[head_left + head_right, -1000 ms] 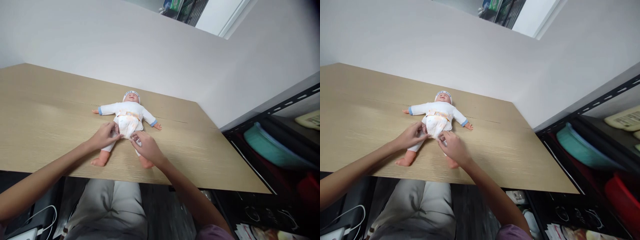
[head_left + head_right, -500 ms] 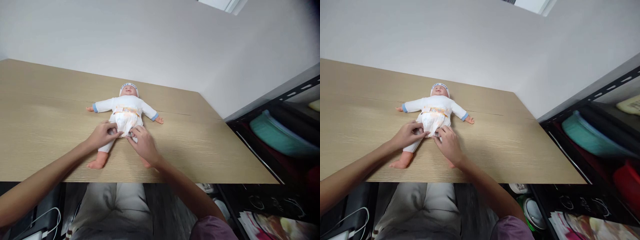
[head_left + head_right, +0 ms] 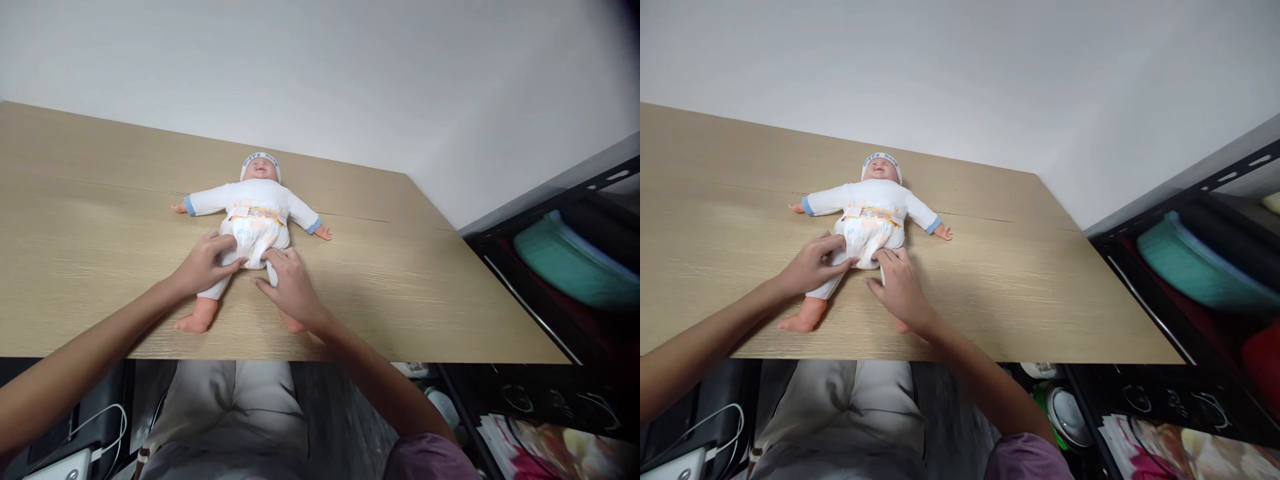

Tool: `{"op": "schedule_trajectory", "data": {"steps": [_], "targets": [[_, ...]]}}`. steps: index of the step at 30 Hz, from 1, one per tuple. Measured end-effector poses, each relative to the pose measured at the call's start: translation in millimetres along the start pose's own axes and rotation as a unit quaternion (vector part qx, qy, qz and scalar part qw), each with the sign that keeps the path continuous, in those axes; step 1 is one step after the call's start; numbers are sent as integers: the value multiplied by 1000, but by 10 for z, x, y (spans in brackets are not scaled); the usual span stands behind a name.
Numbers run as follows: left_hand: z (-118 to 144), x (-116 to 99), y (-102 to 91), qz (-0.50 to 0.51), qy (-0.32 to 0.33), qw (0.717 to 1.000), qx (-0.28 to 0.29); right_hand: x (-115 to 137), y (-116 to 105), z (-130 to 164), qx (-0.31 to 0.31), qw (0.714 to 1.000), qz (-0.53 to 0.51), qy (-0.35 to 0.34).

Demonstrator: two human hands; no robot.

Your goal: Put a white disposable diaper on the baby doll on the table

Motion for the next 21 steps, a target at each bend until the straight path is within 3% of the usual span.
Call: {"op": "schedule_trajectory", "data": {"steps": [7, 11, 14, 18, 21], "targets": [[55, 351, 44, 188, -104, 975, -57, -298, -131, -25, -109, 981, -133, 90], [117, 519, 73, 244, -160, 952, -96, -405, -204, 9, -130, 972, -160, 116], [154, 489, 37, 218, -175, 955, -99, -399, -249, 20, -117, 976, -136, 122], [148, 338, -18, 124, -160, 978, -57, -318, -273, 12, -101, 987, -63, 110], [131, 335, -6, 121, -165, 978, -37, -277, -253, 7, -93, 989, -35, 108]]}}
Point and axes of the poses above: each hand's wrist, its own z-axis away from the middle knuckle, its own y-axis out of the palm, x = y × z, the point moved 9 cm from there along -z, towards the middle knuckle
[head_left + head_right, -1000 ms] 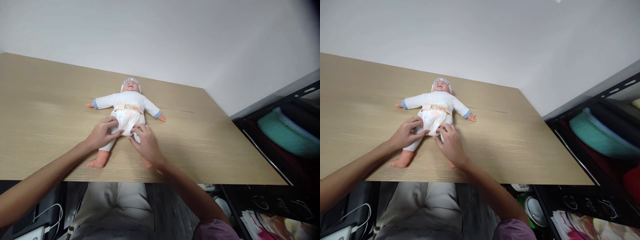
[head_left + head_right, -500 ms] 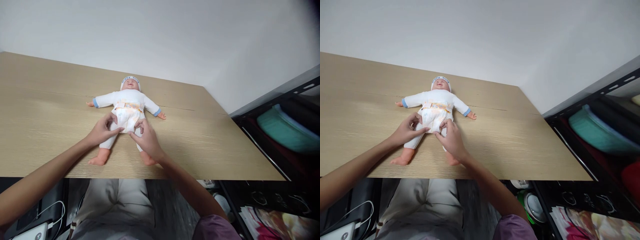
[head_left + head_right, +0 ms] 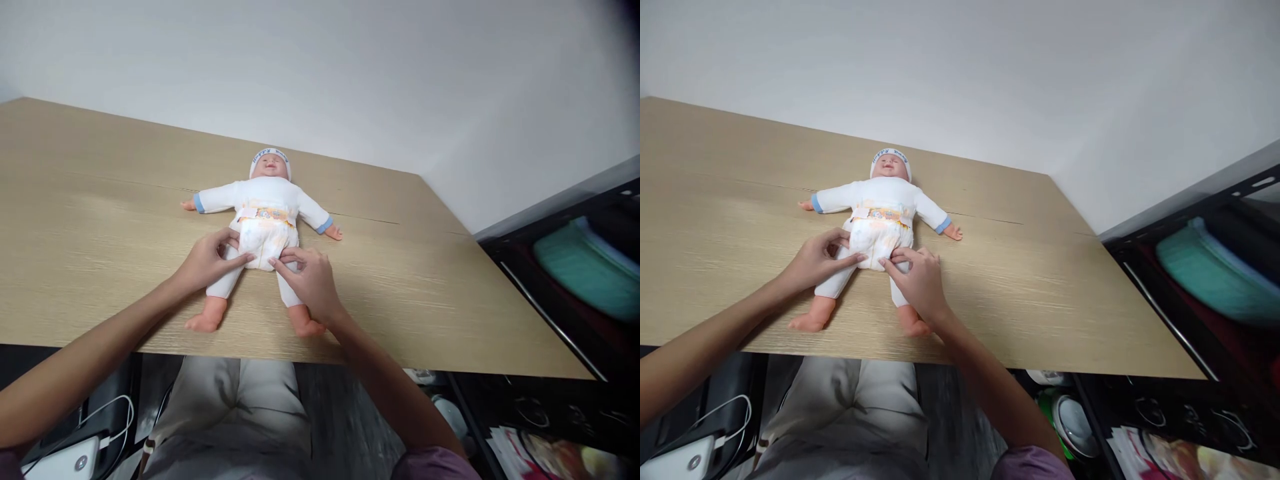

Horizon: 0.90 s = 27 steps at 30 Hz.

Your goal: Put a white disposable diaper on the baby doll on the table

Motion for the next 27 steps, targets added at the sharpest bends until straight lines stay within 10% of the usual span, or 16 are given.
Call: {"op": "schedule_trajectory", "data": {"steps": [6, 14, 27], "targets": [[-15, 187, 31, 95, -84, 992, -4, -48, -5, 13, -4, 997, -68, 39], [18, -114, 66, -36, -14, 999, 38, -33, 23, 23, -16, 1000, -13, -1], [2, 98, 185, 249, -136, 953, 103, -101, 125, 14, 30, 994, -101, 25]]}}
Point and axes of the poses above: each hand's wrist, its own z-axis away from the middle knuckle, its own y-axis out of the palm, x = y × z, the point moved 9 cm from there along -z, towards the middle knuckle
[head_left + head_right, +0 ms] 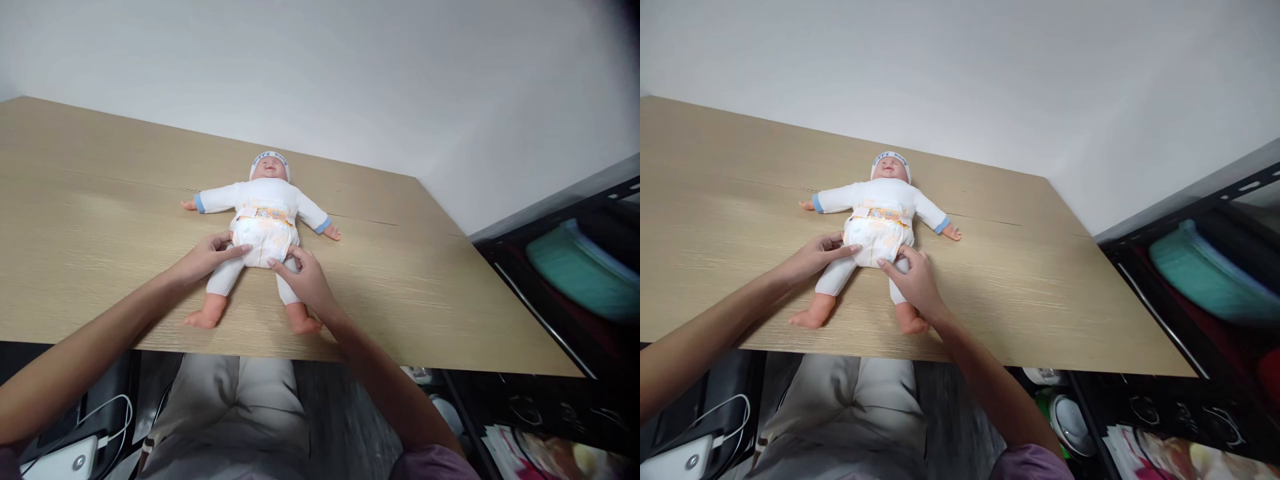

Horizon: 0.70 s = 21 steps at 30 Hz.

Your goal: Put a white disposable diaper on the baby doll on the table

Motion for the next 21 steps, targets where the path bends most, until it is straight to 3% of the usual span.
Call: {"op": "schedule_trajectory", "data": {"steps": [6, 10, 12, 16, 19, 21], "targets": [[33, -22, -2, 4, 8, 999, -42, 5, -65, 33, -39, 999, 7, 2], [34, -2, -21, -10, 19, 999, -40, 46, -140, 46, -97, 994, 31, -43], [50, -28, -52, -47, 35, 997, -41, 34, -160, 73, -104, 992, 39, -51], [143, -193, -128, -131, 80, 987, -36, 28, -239, 168, -63, 994, 61, -62], [145, -356, -295, -197, 113, 972, -67, 41, -445, 116, -63, 988, 104, -99], [37, -480, -447, -265, 153, 946, -104, -9, -615, -76, -95, 977, 143, -125]]}}
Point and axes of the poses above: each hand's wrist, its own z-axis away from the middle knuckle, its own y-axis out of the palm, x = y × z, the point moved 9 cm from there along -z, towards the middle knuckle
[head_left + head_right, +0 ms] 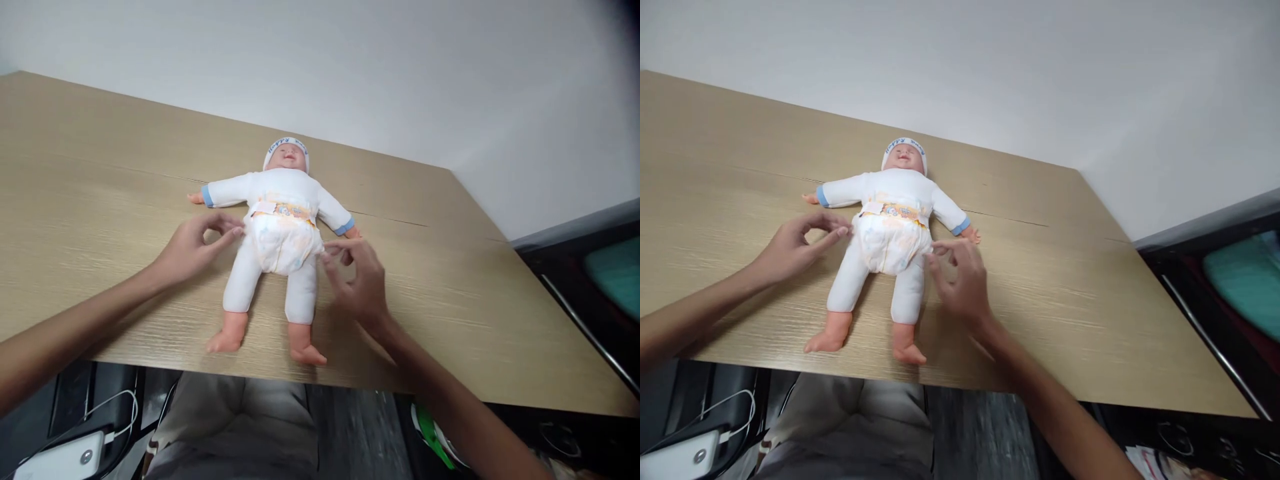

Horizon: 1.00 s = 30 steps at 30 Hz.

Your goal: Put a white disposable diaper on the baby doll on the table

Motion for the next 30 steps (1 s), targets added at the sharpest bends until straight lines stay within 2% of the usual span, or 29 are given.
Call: {"op": "schedule_trajectory", "data": {"steps": [2, 4, 7, 10, 13, 16, 19, 21, 24, 27, 28, 30], "targets": [[-249, 43, -107, -90, 51, 994, -40, -216, -14, -279, -35, 998, 54, -16], [-545, 155, -131, -172, 88, 979, -65, -483, 115, -574, -35, 993, 110, -19], [-934, 432, -49, -239, 99, 964, -57, -872, 379, -860, -19, 989, 148, 0], [-1095, 656, 31, -268, 95, 958, -38, -1073, 586, -893, 6, 990, 139, 6], [-1091, 701, 57, -285, 96, 953, -41, -1078, 652, -835, 9, 993, 120, 6], [-1082, 604, 63, -280, 46, 958, -48, -1009, 652, -836, 2, 995, 90, 42], [-1001, 445, 29, -203, -88, 974, -40, -983, 651, -836, 26, 990, 50, 128], [-811, 226, -21, -143, -151, 978, -36, -933, 585, -779, 49, 984, 6, 169], [-292, -273, -138, -109, -131, 984, -54, -675, 285, -612, 70, 984, -76, 145], [557, -660, -112, -108, -80, 988, -75, -271, -195, -319, 86, 988, -103, 76], [898, -717, -49, -106, -76, 988, -81, -131, -353, -187, 96, 989, -99, 58], [1606, -755, 201, -88, -65, 992, -55, 141, -626, 127, 120, 989, -83, 34]]}}
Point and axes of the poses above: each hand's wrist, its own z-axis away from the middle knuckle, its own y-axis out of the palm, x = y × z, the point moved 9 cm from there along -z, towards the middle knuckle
